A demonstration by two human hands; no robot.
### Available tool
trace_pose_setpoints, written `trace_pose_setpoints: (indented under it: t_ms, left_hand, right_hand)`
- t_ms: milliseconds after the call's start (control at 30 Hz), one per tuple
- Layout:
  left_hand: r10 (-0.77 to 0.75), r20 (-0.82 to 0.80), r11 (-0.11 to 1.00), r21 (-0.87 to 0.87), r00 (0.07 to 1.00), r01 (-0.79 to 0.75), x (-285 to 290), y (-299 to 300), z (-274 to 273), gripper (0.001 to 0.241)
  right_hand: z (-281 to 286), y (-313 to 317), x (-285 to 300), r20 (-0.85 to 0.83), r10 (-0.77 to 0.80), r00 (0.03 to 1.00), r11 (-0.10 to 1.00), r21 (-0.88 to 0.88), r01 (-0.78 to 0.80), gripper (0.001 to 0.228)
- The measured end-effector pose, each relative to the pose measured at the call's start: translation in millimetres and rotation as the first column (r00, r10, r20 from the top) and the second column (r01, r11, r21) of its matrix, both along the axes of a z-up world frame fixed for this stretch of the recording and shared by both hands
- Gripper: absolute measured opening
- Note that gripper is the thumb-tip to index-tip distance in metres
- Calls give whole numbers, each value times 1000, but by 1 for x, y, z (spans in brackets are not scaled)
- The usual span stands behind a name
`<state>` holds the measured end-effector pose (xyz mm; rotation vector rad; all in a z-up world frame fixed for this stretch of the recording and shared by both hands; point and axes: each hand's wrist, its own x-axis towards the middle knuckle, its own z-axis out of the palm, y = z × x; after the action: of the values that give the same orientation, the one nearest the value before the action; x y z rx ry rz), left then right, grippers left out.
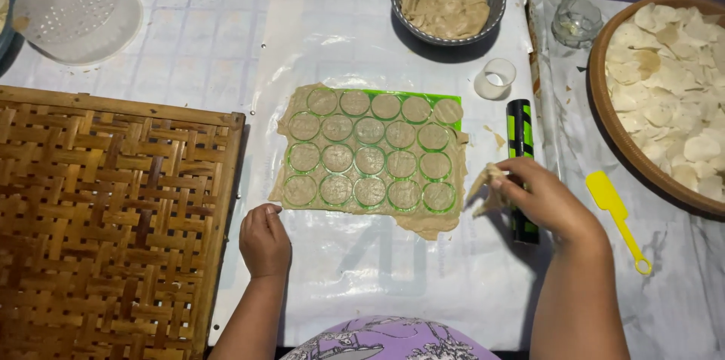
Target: Cutting small circular pieces from flattened dough and placing them onto a woven tray.
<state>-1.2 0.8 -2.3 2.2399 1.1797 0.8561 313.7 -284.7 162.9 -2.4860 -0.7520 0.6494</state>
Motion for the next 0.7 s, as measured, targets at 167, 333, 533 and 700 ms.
trace_pose_setpoints:
  t_ms: [167, 333, 533, 700]
  left_hand:
    - [-6, 7, 1000, 19, 1000, 6, -2, -1, -3, 24]
    - [3, 26, 999, 38, 1000, -4, 0, -1, -7, 23]
    - [5, 34, 1000, 27, 999, -6, -1, 0, -8, 24]
    - [4, 14, 1000, 26, 1000, -4, -2, 0, -8, 25]
  right_hand:
    - [-92, 14, 35, 217, 54, 975, 881, -469, 56, 35]
    - [-121, 55, 67, 309, -90, 947, 961, -222, 164, 36]
    - [-161, 68, 75, 374, -127, 918, 986, -49, 157, 17]
    - [-117, 33, 30, 285, -158, 945, 987, 65, 146, 15]
